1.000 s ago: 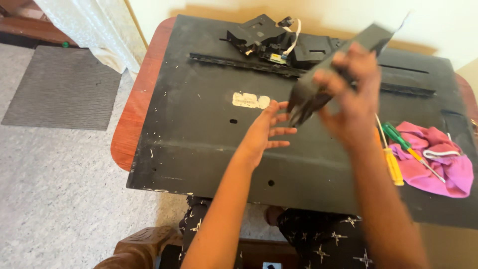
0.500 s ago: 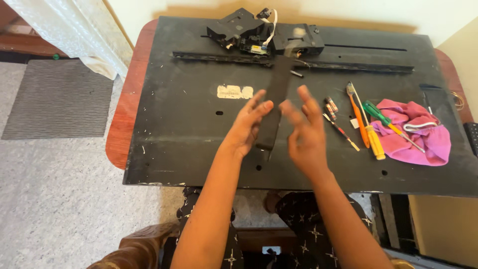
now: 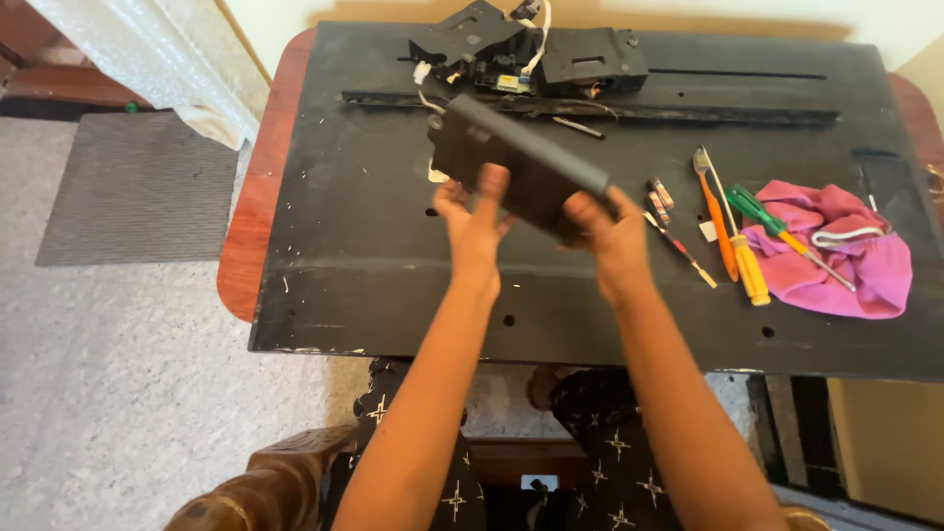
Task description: The person cleans a circuit board and a black plastic housing using a toothbrush and a pink cloth. They brush the components on the board and wipe the housing, then place the items on the table.
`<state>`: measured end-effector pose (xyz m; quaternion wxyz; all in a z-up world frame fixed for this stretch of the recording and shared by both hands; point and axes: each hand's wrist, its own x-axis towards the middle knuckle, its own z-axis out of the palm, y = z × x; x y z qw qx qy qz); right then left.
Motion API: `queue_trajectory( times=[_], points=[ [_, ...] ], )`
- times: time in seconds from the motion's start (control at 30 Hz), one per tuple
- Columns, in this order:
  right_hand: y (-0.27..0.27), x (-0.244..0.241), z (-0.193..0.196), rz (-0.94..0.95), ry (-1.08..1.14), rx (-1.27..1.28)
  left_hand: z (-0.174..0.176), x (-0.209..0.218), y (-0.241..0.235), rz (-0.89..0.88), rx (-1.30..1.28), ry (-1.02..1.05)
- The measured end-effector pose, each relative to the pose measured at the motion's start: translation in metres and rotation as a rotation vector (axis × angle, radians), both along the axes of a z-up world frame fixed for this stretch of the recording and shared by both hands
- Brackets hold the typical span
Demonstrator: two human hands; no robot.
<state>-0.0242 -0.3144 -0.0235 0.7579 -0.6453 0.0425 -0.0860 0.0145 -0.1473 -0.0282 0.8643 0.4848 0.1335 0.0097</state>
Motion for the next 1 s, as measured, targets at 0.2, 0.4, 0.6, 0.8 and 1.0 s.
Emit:
queue_trajectory(
  times=[0.2, 0.4, 0.6, 0.8, 1.0],
  points=[
    [-0.071, 0.008, -0.001, 0.064, 0.062, 0.180, 0.011, 0.012, 0.048, -0.136, -0.135, 0.176],
    [-0.070, 0.014, -0.002, 0.059, 0.381, -0.059, -0.010, 0.018, 0.060, -0.289, -0.109, 0.219],
    [-0.057, 0.028, -0.028, 0.033, 0.454, -0.159, -0.061, 0.045, 0.056, 0.009, -0.159, 0.081],
    [-0.064, 0.029, -0.048, 0.016, 0.393, -0.383, -0.080, 0.058, 0.048, 0.070, -0.158, 0.104],
    [-0.067, 0.026, -0.045, -0.129, 0.296, -0.849, -0.067, 0.046, 0.030, -0.053, 0.077, 0.073]
  ],
)
